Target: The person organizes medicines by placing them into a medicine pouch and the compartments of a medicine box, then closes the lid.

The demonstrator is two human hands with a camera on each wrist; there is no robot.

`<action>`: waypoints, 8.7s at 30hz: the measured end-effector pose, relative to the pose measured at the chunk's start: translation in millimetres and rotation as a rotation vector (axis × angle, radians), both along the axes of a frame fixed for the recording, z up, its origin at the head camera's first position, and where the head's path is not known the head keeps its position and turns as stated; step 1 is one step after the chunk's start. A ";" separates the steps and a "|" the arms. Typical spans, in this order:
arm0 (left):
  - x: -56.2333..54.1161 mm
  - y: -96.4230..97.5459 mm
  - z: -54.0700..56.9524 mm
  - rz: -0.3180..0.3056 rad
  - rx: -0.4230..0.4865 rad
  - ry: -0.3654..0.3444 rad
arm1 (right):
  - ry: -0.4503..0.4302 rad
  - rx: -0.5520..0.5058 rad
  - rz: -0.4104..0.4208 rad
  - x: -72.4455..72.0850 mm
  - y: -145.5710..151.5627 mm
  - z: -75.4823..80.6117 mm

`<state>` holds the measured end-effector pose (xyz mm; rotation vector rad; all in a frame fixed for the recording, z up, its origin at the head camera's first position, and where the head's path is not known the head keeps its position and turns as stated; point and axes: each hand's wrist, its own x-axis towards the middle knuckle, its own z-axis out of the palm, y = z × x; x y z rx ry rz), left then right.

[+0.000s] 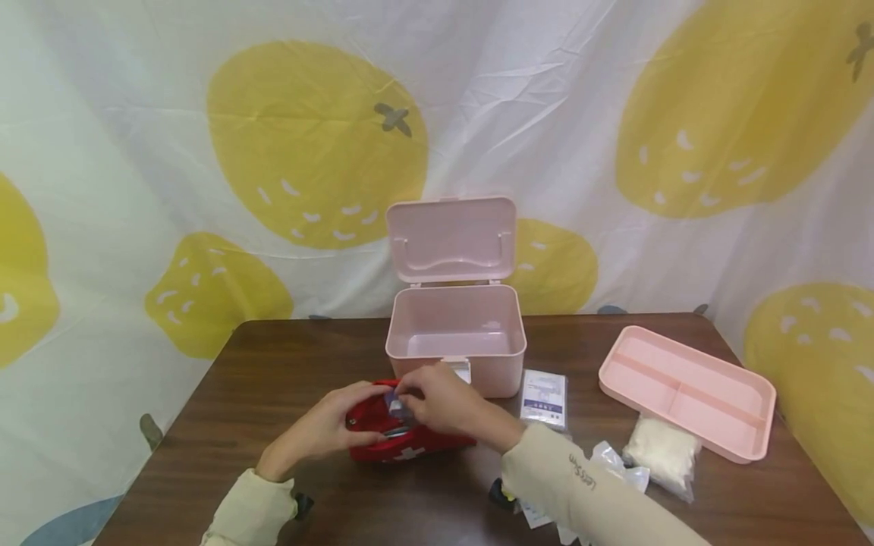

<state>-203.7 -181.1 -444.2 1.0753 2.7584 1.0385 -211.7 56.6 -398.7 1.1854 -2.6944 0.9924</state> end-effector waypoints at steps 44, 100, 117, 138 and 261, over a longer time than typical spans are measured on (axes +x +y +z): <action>-0.2 -0.1 0.2 -0.020 0.002 0.039 | 0.047 0.147 -0.013 6.0 -25.9 -23.5; -2.5 -0.3 -2.3 0.032 -0.028 -0.036 | -0.403 -0.012 0.157 2.0 155.6 -19.2; -2.1 0.0 -1.0 0.032 -0.032 -0.034 | -0.469 0.123 0.055 9.0 159.2 -49.9; -1.9 -0.3 -1.8 0.018 -0.019 -0.009 | -0.583 0.075 0.042 11.3 159.4 -69.6; -2.2 -1.1 -2.3 0.001 0.003 -0.005 | 0.289 -0.194 -0.256 14.8 4.8 -12.1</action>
